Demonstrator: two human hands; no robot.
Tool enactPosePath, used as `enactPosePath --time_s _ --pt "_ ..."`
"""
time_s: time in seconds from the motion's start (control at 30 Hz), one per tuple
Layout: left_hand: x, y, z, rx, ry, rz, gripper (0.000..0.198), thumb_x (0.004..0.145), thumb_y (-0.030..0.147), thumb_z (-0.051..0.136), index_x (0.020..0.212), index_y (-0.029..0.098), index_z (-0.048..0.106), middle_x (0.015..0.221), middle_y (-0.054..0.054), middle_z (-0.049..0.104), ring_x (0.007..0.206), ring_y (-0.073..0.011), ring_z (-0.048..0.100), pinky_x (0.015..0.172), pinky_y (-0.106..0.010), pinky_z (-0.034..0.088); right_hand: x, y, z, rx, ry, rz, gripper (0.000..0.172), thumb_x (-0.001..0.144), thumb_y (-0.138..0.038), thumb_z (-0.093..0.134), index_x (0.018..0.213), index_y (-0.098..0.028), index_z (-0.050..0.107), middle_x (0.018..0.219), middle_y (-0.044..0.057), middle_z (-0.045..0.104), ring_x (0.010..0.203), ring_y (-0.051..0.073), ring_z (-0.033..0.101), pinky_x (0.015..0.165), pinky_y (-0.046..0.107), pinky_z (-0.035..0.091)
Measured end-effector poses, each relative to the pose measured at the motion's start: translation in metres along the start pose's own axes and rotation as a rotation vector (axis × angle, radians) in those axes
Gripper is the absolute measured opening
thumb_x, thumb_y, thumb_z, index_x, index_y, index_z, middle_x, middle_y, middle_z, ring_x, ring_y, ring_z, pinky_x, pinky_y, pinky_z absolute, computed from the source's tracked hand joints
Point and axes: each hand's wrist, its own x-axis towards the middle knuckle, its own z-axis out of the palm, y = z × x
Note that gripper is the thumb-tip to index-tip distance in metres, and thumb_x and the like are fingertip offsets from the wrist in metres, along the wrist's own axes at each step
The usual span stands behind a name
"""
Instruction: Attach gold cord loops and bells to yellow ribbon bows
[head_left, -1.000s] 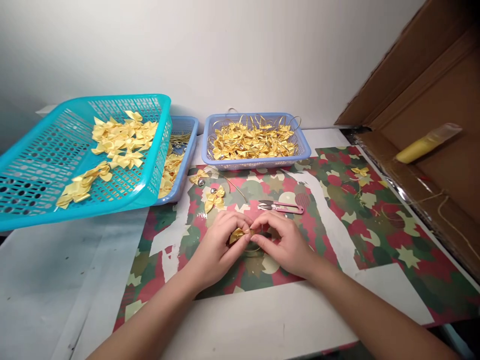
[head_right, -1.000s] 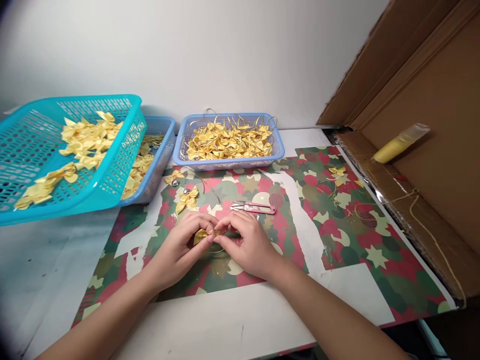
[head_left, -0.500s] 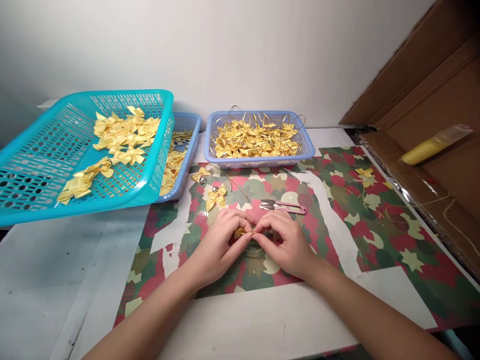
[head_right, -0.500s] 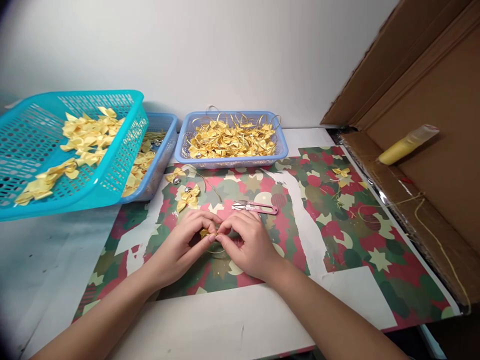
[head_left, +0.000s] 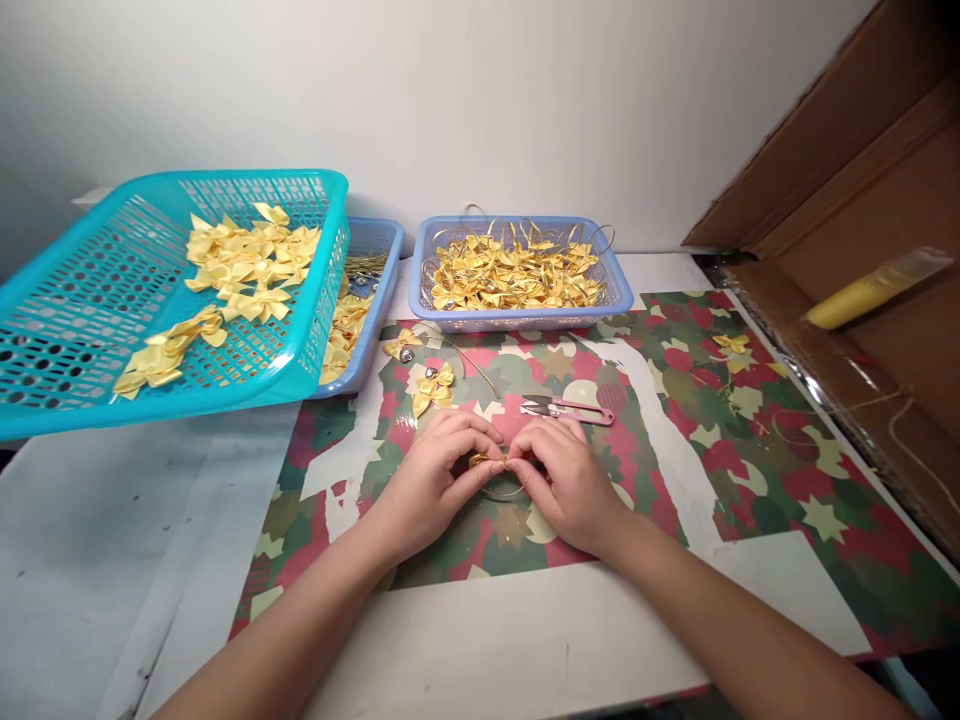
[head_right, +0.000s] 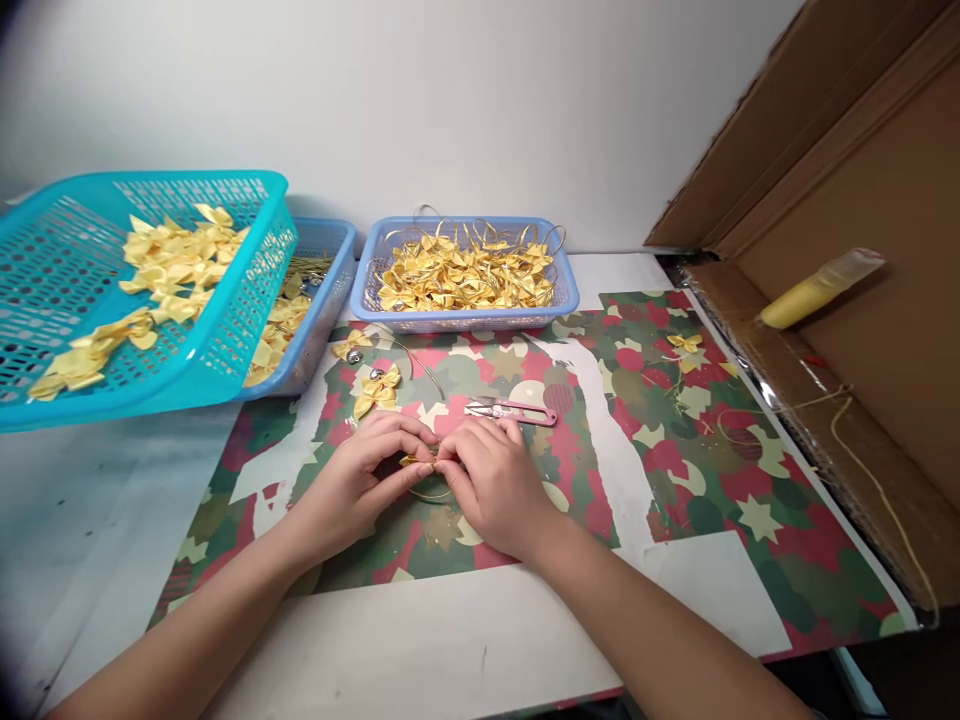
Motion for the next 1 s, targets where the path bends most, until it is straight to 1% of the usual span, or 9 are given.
enactPosePath --time_s 0.1,0.2,0.4,0.53,0.8,1.0 --pt "0.0002 0.0022 0.0005 0.015 -0.009 0.008 0.012 0.091 0.019 0.054 0.081 0.021 0.059 0.096 -0.003 0.066 0.096 -0.0189 0.056 0.090 -0.036 0.040 0.0001 -0.0006 -0.0002 -0.032 -0.024 -0.003 0.017 0.093 -0.014 0.043 0.078 -0.020 0.047 0.077 0.000 0.061 0.077 0.015 0.054 0.078 0.032 0.032" --pt "0.0000 0.0040 0.0012 0.041 -0.005 0.012 0.012 0.090 0.018 0.053 0.080 0.021 0.058 0.095 -0.004 0.065 0.095 -0.0192 0.056 0.088 -0.036 0.041 0.0003 -0.0008 -0.0001 -0.050 -0.031 -0.025 0.016 0.093 -0.013 0.042 0.079 -0.020 0.047 0.078 0.000 0.061 0.078 0.016 0.054 0.077 0.032 0.032" --pt "0.0003 0.0053 0.0022 0.055 0.039 0.024 0.013 0.088 0.016 0.053 0.077 0.020 0.058 0.090 -0.004 0.066 0.090 -0.0192 0.056 0.083 -0.035 0.043 0.0004 -0.0012 0.0006 -0.084 -0.032 -0.038 0.017 0.093 -0.013 0.041 0.078 -0.021 0.046 0.078 0.000 0.061 0.077 0.016 0.054 0.077 0.032 0.031" --pt "0.0003 0.0047 0.0017 0.041 0.059 0.003 0.012 0.087 0.016 0.053 0.077 0.020 0.058 0.088 -0.003 0.066 0.089 -0.0186 0.057 0.082 -0.035 0.043 0.0000 -0.0010 0.0008 -0.083 -0.035 -0.028 0.017 0.093 -0.015 0.041 0.079 -0.021 0.046 0.079 0.000 0.062 0.076 0.016 0.053 0.076 0.032 0.031" --pt "0.0015 0.0032 0.0001 0.061 0.049 -0.010 0.012 0.087 0.016 0.053 0.076 0.020 0.057 0.090 -0.004 0.066 0.093 -0.0199 0.057 0.085 -0.037 0.043 0.0002 -0.0017 0.0000 -0.104 -0.053 -0.019 0.017 0.094 -0.015 0.041 0.079 -0.021 0.046 0.077 0.000 0.060 0.074 0.016 0.052 0.078 0.032 0.031" --pt "0.0022 0.0017 0.0011 0.078 0.028 -0.009 0.012 0.086 0.015 0.053 0.076 0.020 0.056 0.093 -0.004 0.066 0.095 -0.0205 0.056 0.087 -0.038 0.042 0.0011 -0.0010 0.0019 -0.119 -0.011 -0.044 0.018 0.095 -0.015 0.040 0.079 -0.021 0.046 0.077 -0.001 0.060 0.075 0.015 0.052 0.078 0.032 0.031"
